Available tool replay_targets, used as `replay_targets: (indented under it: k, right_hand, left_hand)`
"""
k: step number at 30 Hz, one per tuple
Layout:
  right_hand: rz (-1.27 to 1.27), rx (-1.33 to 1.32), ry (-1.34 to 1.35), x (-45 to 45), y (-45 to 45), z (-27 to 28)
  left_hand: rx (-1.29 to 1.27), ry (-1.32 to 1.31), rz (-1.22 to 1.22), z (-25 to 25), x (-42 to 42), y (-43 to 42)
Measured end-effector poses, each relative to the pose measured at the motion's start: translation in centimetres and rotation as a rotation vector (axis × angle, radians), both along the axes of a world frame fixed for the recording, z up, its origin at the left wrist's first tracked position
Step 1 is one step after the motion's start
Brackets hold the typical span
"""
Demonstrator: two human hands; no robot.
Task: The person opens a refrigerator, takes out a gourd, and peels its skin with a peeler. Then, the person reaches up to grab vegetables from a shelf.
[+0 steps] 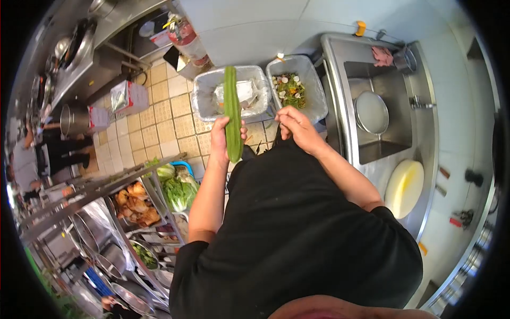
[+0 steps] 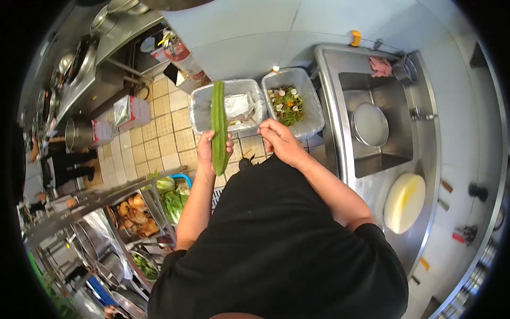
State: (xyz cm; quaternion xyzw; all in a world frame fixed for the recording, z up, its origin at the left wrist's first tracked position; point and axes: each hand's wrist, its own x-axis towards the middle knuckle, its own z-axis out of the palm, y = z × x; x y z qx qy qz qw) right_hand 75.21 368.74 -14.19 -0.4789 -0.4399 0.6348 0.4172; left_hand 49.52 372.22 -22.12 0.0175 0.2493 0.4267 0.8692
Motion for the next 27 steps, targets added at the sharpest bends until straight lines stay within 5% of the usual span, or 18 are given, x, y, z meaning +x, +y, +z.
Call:
replay_targets:
  k: [6, 8, 14, 23, 27]
  right_hand:
    - [0.318, -0.124, -0.015, 0.1, 5.6, 0.6]
    - [0.349, 0.015, -0.091, 1.0, 7.0, 1.2]
    - [0.351, 0.092, -0.067, 3.8, 8.9, 0.3]
    - [0.363, 0.188, -0.198, 6.4, 9.4, 1.2]
    - [0.340, 0.271, -0.495, 5.6, 10.1, 3.6]
  left_hand:
    - [-0.033, 0.298, 0.085, 3.0, 4.2, 3.7]
    - [0.051, 0.294, -0.095, 2.9, 3.9, 4.8]
    - [0.022, 0.260, 0.184, 4.8, 9.1, 7.5]
    - [-0.088, 0.287, 0.124, 3.3, 13.7, 10.1]
    - [-0.129, 0.348, 0.084, 3.0, 13.7, 11.7]
